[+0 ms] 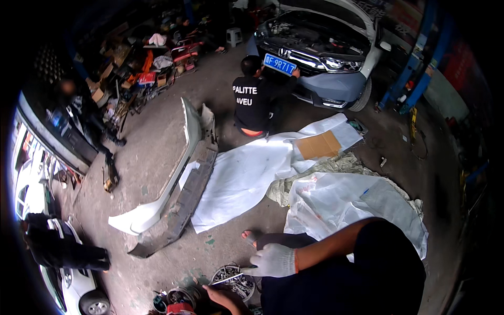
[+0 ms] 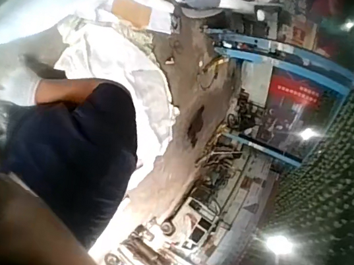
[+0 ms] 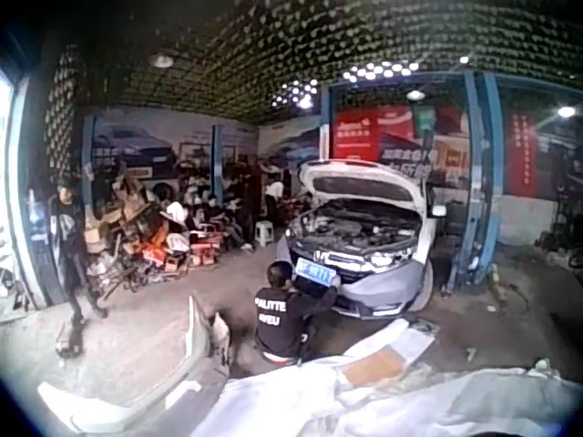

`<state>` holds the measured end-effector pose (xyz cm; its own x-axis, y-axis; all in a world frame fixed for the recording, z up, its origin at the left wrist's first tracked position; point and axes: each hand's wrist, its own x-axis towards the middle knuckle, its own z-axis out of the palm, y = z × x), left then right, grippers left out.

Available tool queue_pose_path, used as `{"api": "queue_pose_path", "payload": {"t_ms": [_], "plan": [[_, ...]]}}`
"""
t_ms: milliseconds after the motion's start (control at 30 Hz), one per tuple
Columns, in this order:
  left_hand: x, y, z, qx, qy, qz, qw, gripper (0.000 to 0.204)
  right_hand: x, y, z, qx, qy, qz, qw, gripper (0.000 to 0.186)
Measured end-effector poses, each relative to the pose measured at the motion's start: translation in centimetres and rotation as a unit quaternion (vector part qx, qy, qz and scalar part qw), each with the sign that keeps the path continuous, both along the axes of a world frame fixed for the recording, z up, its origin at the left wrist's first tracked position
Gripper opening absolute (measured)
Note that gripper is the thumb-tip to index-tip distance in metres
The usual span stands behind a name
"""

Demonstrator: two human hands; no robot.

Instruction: The person selects a screwdriver and a screw from a bin of hardware in a garage. They then walk to a white car and, with the help of a coworker, align and secure a front bumper to the vehicle using the screwdriver and screws.

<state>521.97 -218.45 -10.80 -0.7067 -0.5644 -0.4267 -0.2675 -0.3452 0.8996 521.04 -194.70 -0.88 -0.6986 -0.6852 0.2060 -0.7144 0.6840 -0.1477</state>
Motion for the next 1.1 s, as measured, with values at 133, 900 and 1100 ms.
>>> {"api": "queue_pose_path", "payload": {"t_ms": [133,900,1100], "plan": [[-1.6,4.7,-0.3,0.004,-0.007,-0.159,0.987,0.045,4.2,3.9,0.3,0.02,-0.037,-0.13,0.991,0.039],[-25.7,33.3,5.0,-0.04,0.043,-0.37,0.927,0.047,-10.1,29.9,2.0,-0.229,-0.101,-0.339,0.907,0.037],[-29.7,38.1,1.8,-0.037,-0.012,-0.399,0.916,0.05,-12.4,33.7,0.7,-0.304,-0.191,-0.373,0.855,0.042]]}}
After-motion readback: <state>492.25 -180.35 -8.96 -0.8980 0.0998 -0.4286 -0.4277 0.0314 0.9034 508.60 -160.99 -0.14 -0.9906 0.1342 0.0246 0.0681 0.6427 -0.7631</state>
